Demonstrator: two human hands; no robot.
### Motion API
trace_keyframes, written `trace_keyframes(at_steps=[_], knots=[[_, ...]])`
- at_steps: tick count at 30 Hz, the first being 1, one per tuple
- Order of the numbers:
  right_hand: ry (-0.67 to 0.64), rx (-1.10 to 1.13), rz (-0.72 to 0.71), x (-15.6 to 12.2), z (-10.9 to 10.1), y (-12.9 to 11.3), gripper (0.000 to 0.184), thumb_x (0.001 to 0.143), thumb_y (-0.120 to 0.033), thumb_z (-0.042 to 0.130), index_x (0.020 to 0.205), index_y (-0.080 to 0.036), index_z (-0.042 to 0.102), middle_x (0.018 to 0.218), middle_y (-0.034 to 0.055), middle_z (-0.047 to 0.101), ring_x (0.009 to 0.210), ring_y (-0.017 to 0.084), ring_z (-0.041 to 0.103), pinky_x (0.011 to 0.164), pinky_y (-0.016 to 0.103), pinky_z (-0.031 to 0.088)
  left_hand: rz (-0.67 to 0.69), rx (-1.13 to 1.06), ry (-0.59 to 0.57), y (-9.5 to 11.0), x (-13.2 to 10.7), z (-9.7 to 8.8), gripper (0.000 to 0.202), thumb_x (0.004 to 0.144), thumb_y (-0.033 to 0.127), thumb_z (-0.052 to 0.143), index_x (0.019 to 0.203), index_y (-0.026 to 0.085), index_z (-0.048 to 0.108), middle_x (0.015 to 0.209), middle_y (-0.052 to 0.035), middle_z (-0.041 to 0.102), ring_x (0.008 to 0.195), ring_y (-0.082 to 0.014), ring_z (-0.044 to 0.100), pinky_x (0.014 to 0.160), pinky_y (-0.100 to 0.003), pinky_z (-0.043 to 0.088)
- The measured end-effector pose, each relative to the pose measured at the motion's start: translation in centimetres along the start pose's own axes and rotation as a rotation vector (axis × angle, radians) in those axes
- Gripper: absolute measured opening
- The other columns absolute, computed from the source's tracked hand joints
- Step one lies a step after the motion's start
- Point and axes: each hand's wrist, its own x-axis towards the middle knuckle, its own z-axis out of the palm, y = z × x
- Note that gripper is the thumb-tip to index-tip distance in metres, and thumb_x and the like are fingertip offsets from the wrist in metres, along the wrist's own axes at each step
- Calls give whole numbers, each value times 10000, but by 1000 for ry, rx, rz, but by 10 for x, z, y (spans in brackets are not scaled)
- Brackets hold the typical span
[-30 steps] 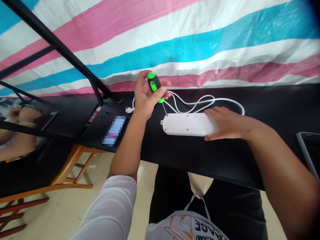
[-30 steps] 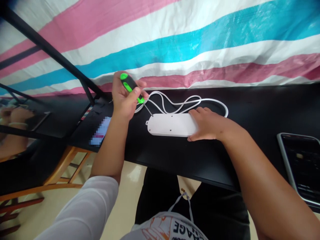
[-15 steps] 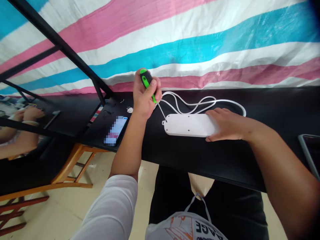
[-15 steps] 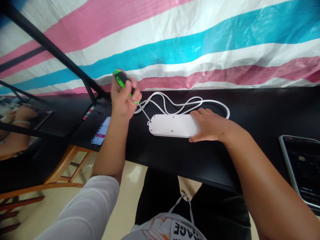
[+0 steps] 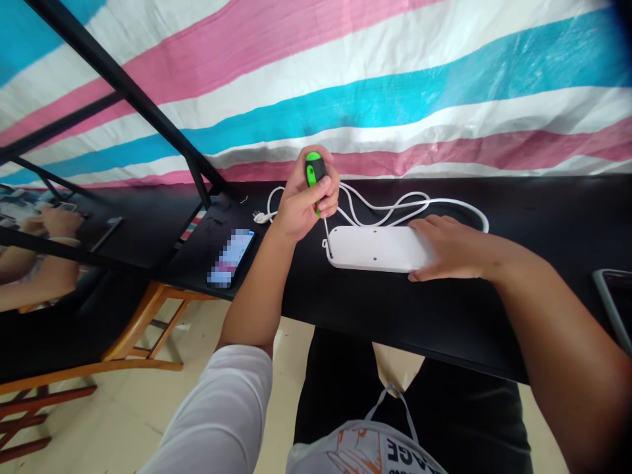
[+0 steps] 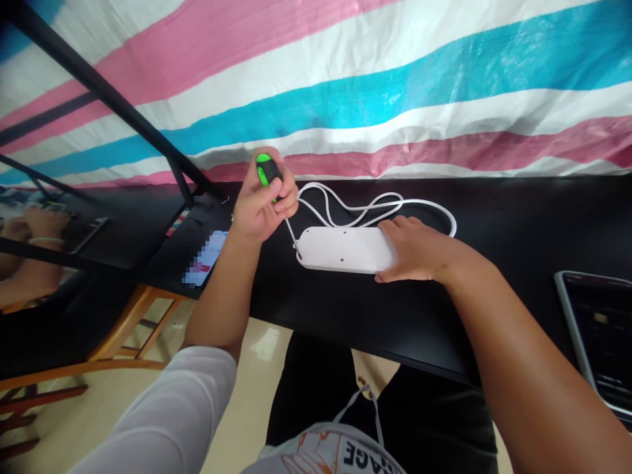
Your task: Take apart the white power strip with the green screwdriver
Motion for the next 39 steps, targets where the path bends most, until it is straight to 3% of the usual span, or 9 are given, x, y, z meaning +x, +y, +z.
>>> trace_keyframes(at_steps=[5, 10, 14, 16, 20, 24, 28, 34, 39], knots=[[17, -10, 18, 2, 3, 1, 1003, 704, -683, 768, 1519, -166, 496, 1430, 179, 592, 1355, 433, 535, 1087, 538, 512, 50, 36, -105, -7, 1, -4, 458, 986, 390, 779, 1367, 337, 532, 795, 64, 554, 490, -50, 498, 474, -183, 408], [41, -33, 54, 2, 1, 2, 968, 714, -675, 768, 1501, -170, 518, 1447, 194, 597, 1356, 442, 547, 1036, 538, 536, 75, 32, -127, -7, -2, 0, 385, 948, 388, 811, 1243, 303, 578, 789, 57, 551, 516, -61, 500, 506, -200, 415], [69, -44, 82, 2, -2, 4, 960, 735, -668, 767, 1512, -166, 512, 1450, 204, 592, 1349, 445, 556, 1006, 526, 543, 127, -50, -128, -2, -2, 8, 394, 990, 627, 671, 1125, 259, 628, 762, 20, 566, 519, -97, 492, 489, -228, 440], [77, -44, 99, 3, -3, 6, 957, 739, -654, 774, 1514, -157, 511, 1421, 201, 602, 1332, 442, 567, 1002, 524, 540, 136, -47, -116, -1, -1, 10, 435, 1006, 671, 610, 1109, 249, 646, 763, 2, 589, 544, -121, 534, 505, -250, 478], [74, -37, 80, 5, -7, 6, 999, 714, -662, 816, 1503, -130, 514, 1412, 211, 602, 1329, 446, 564, 1068, 522, 502, 213, 32, -120, 0, 0, 7, 419, 968, 652, 699, 1051, 242, 688, 828, -28, 681, 677, -175, 670, 589, -293, 554], [80, -20, 67, 6, -10, 4, 955, 705, -616, 864, 1467, -138, 543, 1403, 213, 604, 1315, 446, 560, 1069, 519, 501, 226, 54, -241, 4, 2, -1, 408, 940, 620, 769, 1068, 234, 730, 991, -55, 792, 679, -188, 729, 581, -318, 575], [110, -11, 82, 5, -11, 2, 956, 686, -593, 893, 1454, -133, 558, 1357, 196, 623, 1285, 433, 562, 1044, 514, 516, 222, 91, -241, 8, 1, -5, 384, 916, 578, 823, 1078, 237, 751, 983, -31, 803, 716, -190, 752, 619, -327, 613], [100, 6, 84, 4, -10, 2, 948, 679, -576, 898, 1456, -157, 551, 1365, 182, 617, 1297, 425, 548, 1036, 512, 514, 235, 152, -191, 9, 0, -11, 458, 842, 645, 868, 1037, 253, 734, 906, 5, 771, 678, -166, 745, 610, -314, 614], [97, 9, 87, 4, -10, 2, 912, 689, -578, 886, 1431, -160, 559, 1364, 190, 614, 1311, 434, 541, 1035, 516, 513, 378, 197, -103, 11, 5, -8, 469, 733, 569, 971, 959, 277, 683, 862, 76, 741, 584, -106, 682, 548, -249, 521]])
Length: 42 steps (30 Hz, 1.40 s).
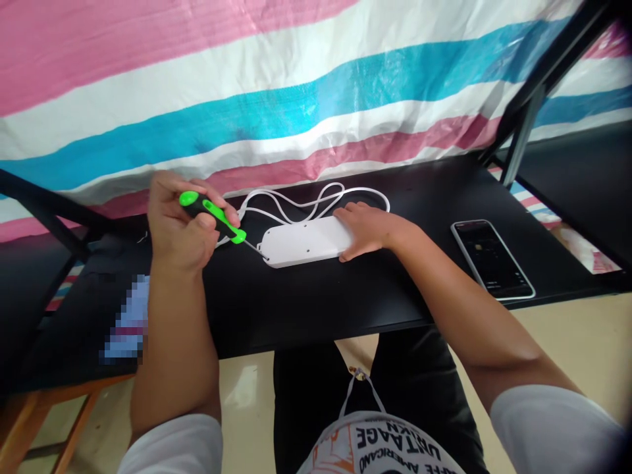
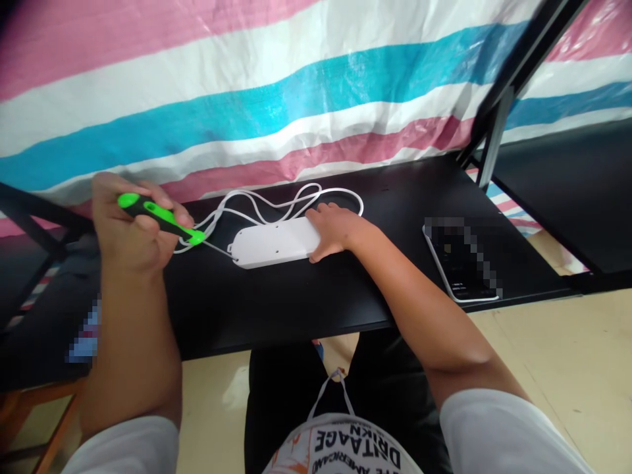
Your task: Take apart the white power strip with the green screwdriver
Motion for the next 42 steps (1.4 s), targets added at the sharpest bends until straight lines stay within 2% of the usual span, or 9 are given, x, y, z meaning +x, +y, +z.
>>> trace_keyframes(at_steps=[5, 8, 16, 23, 27, 32, 35, 38, 42], knots=[[2, 1, 10, -2, -2, -3, 922, 689, -565, 894, 1441, -153, 553, 1355, 184, 621, 1295, 414, 555, 1027, 500, 522, -164, -188, -86, 8, 5, 14, 490, 848, 775, 775, 1068, 338, 742, 711, 30, 661, 527, -125, 541, 497, -269, 432], [4, 9, 15, -3, -3, -4, 934, 691, -561, 894, 1456, -152, 549, 1366, 182, 624, 1301, 409, 557, 1035, 501, 521, -235, -197, -103, 12, 4, 12, 459, 887, 724, 763, 1056, 298, 780, 659, -4, 621, 548, -152, 515, 505, -302, 465], [-4, 25, 28, -5, -6, -8, 961, 694, -564, 884, 1485, -153, 524, 1414, 197, 605, 1331, 424, 547, 1051, 519, 519, -69, -51, 36, 7, -4, 7, 450, 779, 644, 918, 877, 256, 711, 728, 72, 654, 530, -92, 571, 453, -235, 444], [7, 31, 24, -5, -5, -8, 975, 683, -573, 888, 1485, -152, 530, 1415, 198, 609, 1326, 426, 549, 1050, 530, 526, -259, -260, -141, 8, 2, 8, 462, 844, 693, 801, 1024, 271, 746, 621, 44, 516, 435, -97, 440, 395, -263, 395], [13, 31, 23, -5, -3, -7, 991, 676, -577, 893, 1491, -149, 528, 1422, 201, 611, 1322, 426, 550, 1043, 526, 530, -322, -218, -130, 8, -2, -2, 458, 858, 653, 779, 1012, 222, 763, 768, -34, 653, 586, -159, 587, 489, -311, 486], [15, 25, 23, -3, -2, -6, 988, 669, -589, 885, 1486, -162, 531, 1401, 192, 612, 1302, 423, 553, 1028, 515, 524, -112, -89, -110, 0, -7, -13, 421, 824, 586, 889, 978, 265, 664, 1092, -20, 831, 675, -193, 738, 491, -303, 581], [22, 27, 20, -2, -1, -5, 994, 661, -600, 885, 1482, -159, 538, 1392, 191, 615, 1295, 429, 552, 1032, 528, 521, -152, -65, -59, 4, -4, -6, 459, 772, 546, 945, 946, 284, 611, 930, 76, 808, 466, -94, 569, 415, -224, 458], [30, 31, 16, -2, -1, -4, 1000, 657, -593, 890, 1483, -150, 540, 1395, 195, 616, 1294, 430, 552, 1034, 534, 524, -226, -162, -101, 14, 1, 7, 497, 749, 654, 914, 1000, 302, 669, 645, 84, 604, 416, -66, 407, 414, -213, 367], [26, 32, 15, -2, -1, -5, 980, 665, -588, 890, 1474, -162, 537, 1411, 198, 611, 1300, 422, 554, 1032, 521, 525, -322, -221, -92, 17, 3, 9, 543, 747, 672, 846, 1070, 241, 772, 760, -23, 614, 602, -146, 554, 494, -301, 502]])
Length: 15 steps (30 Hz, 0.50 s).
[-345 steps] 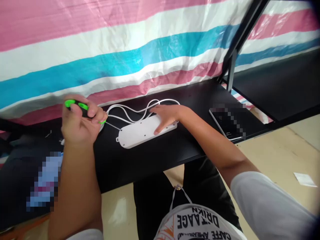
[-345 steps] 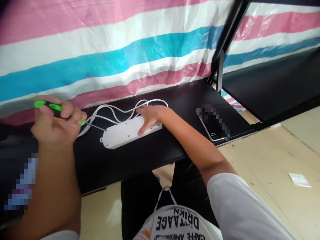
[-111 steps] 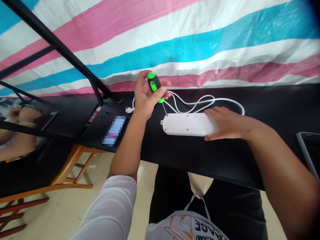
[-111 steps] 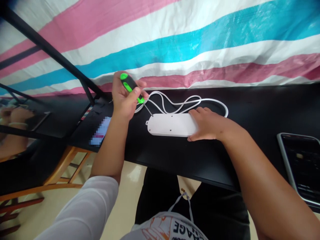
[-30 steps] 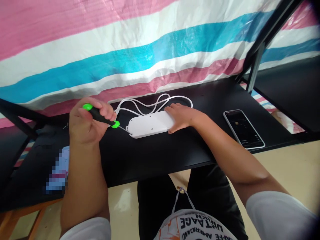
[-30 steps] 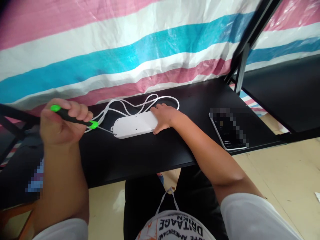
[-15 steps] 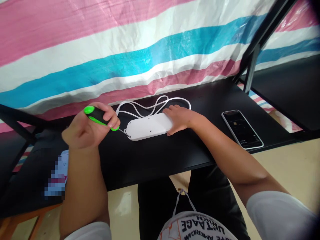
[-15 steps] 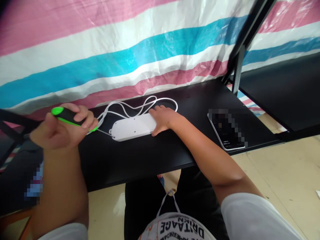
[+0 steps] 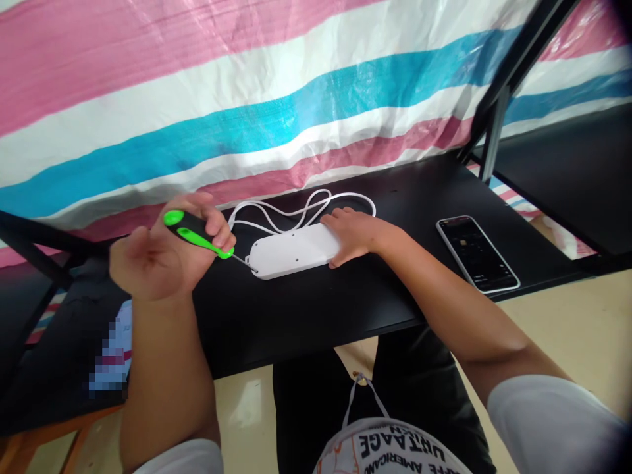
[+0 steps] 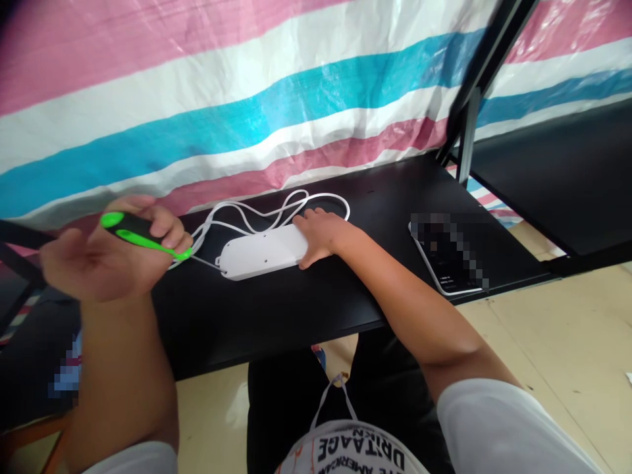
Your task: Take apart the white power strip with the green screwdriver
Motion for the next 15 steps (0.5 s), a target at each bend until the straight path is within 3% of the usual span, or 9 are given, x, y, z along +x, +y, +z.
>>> trace_keyframes(at_steps=[3, 6, 7, 9, 11, 13, 15], knots=[[-4, -4, 5, -1, -1, -1, 972, 666, -590, 889, 1467, -165, 540, 1412, 196, 613, 1305, 422, 553, 1027, 514, 528, 26, 53, 9, -6, -3, -13, 434, 808, 625, 841, 991, 238, 774, 939, -71, 723, 742, -201, 694, 592, -350, 616], [-16, -3, 12, -1, -3, -2, 965, 674, -580, 888, 1469, -156, 541, 1417, 197, 611, 1318, 424, 550, 1036, 518, 527, 140, 101, -38, -12, -5, -26, 455, 734, 590, 947, 927, 263, 696, 1125, -68, 809, 782, -269, 797, 629, -414, 672], [-18, -1, 12, -1, -3, -3, 964, 678, -575, 888, 1472, -154, 539, 1421, 198, 609, 1324, 424, 549, 1043, 522, 524, 152, 108, -44, -13, -5, -28, 455, 740, 556, 961, 944, 270, 671, 1107, -48, 820, 721, -250, 791, 594, -391, 659], [-17, 1, 8, -1, -2, -3, 970, 682, -574, 887, 1481, -152, 532, 1420, 198, 608, 1326, 424, 547, 1053, 531, 519, 157, 84, -99, -12, -5, -27, 391, 833, 508, 917, 1001, 286, 643, 859, 32, 798, 491, -154, 675, 477, -298, 577], [-10, -2, 4, -1, -1, -2, 987, 675, -584, 889, 1488, -155, 528, 1410, 196, 610, 1314, 428, 548, 1051, 538, 517, 165, 29, -167, -8, -4, -21, 311, 947, 540, 803, 1055, 293, 649, 557, 110, 596, 307, -80, 418, 376, -235, 437], [-7, -6, 4, 0, 0, -2, 997, 668, -593, 889, 1490, -161, 527, 1404, 193, 611, 1305, 431, 548, 1045, 538, 517, 150, -14, -166, -3, -4, -13, 363, 957, 617, 746, 1102, 290, 682, 471, 118, 419, 297, -72, 285, 358, -238, 357], [-10, -5, 7, 0, 0, -2, 988, 664, -593, 890, 1479, -164, 534, 1408, 192, 610, 1307, 431, 547, 1045, 533, 518, 89, -18, -85, 2, -3, -5, 475, 847, 653, 792, 1122, 271, 727, 540, 70, 455, 383, -100, 366, 402, -278, 386]])
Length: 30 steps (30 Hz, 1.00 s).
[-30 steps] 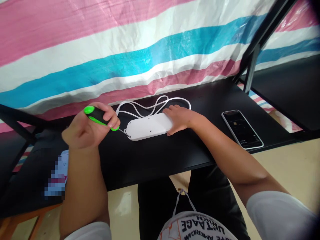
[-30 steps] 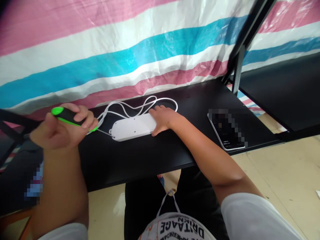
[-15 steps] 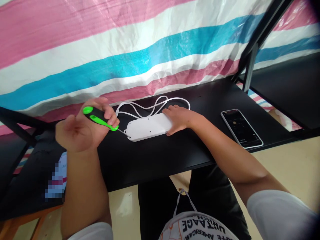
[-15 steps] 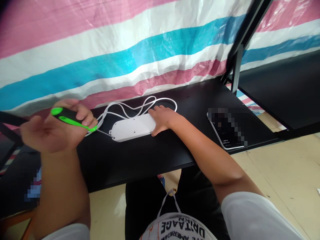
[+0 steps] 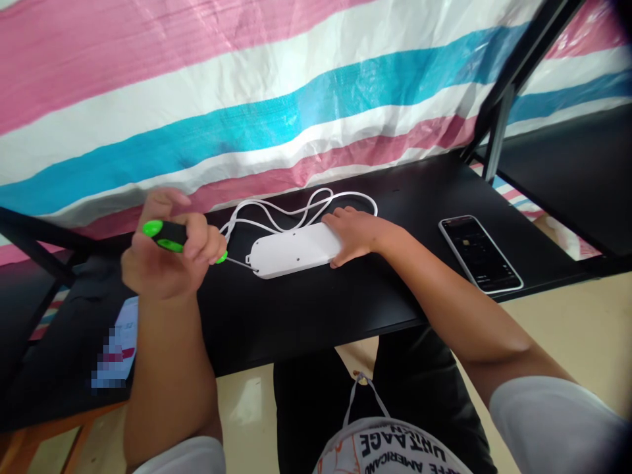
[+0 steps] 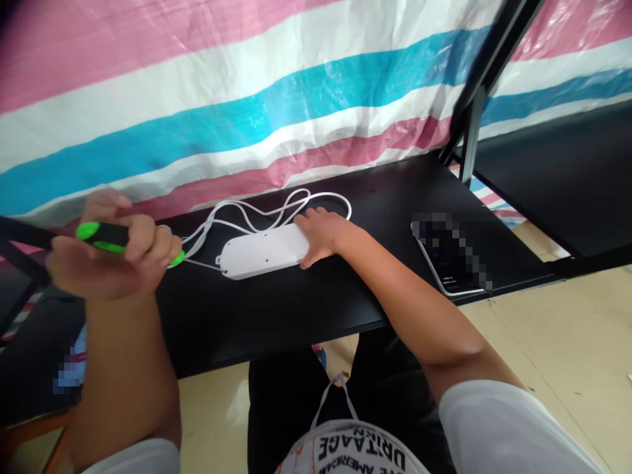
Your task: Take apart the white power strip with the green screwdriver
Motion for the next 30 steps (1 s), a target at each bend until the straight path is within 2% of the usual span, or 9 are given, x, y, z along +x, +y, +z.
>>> trace_keyframes(at_steps=[4, 9, 12, 14, 17, 20, 23, 26, 30], knots=[[-11, 7, 3, -1, -2, 0, 952, 677, -579, 886, 1463, -173, 534, 1427, 191, 600, 1330, 431, 539, 1064, 530, 515, -88, 12, 137, 4, 0, 4, 441, 759, 544, 807, 1075, 236, 792, 809, -45, 652, 657, -177, 577, 535, -333, 527], [-17, 2, 0, -2, -3, -1, 940, 690, -573, 883, 1460, -162, 533, 1427, 197, 600, 1324, 429, 544, 1063, 528, 518, -33, 224, 61, -1, -8, -6, 359, 853, 479, 862, 1108, 249, 756, 1205, -85, 809, 848, -247, 778, 698, -393, 668], [-14, 1, 0, -2, -3, -1, 950, 686, -574, 888, 1462, -157, 532, 1416, 197, 605, 1321, 431, 546, 1050, 529, 522, 73, 233, 66, -7, -7, -4, 321, 849, 380, 895, 1034, 281, 652, 1091, -13, 852, 678, -195, 773, 569, -317, 631], [-10, 4, -2, -2, -2, -1, 960, 682, -576, 888, 1468, -160, 529, 1411, 194, 606, 1316, 430, 547, 1046, 529, 522, 157, 220, 156, -11, -4, 1, 313, 851, 217, 867, 991, 279, 594, 867, 65, 826, 545, -133, 702, 478, -229, 531], [-4, -1, 1, 0, -1, 0, 982, 675, -592, 885, 1482, -164, 526, 1409, 191, 606, 1314, 432, 542, 1049, 531, 517, 170, 217, 331, -13, 0, 11, 290, 902, 46, 717, 1004, 278, 574, 668, 139, 660, 468, -53, 570, 480, -180, 407], [9, -10, -3, 1, 2, 0, 991, 670, -605, 883, 1482, -156, 534, 1395, 196, 609, 1311, 436, 540, 1051, 537, 517, 109, 154, 290, -13, 3, 17, 165, 941, 210, 715, 1077, 268, 642, 685, 92, 616, 494, -62, 506, 489, -215, 372], [7, -24, -11, 2, 4, 1, 966, 677, -604, 875, 1465, -150, 547, 1385, 202, 607, 1304, 446, 545, 1048, 550, 519, 33, 49, 150, -14, 5, 14, 390, 862, 480, 762, 1123, 192, 735, 781, -12, 691, 597, -134, 593, 504, -277, 462], [-1, -30, -10, 2, 4, 2, 957, 682, -607, 867, 1465, -165, 540, 1395, 202, 602, 1303, 456, 550, 1039, 554, 521, 11, 68, 106, -17, 3, 6, 427, 886, 510, 758, 1146, 171, 758, 961, -90, 781, 732, -189, 707, 590, -312, 579], [-5, -13, -13, 3, 3, 4, 966, 669, -613, 869, 1464, -181, 533, 1394, 196, 603, 1310, 451, 552, 1042, 548, 524, 44, 216, 50, -19, -4, -5, 373, 920, 499, 829, 1150, 251, 671, 1120, -68, 828, 783, -202, 791, 688, -329, 655]])
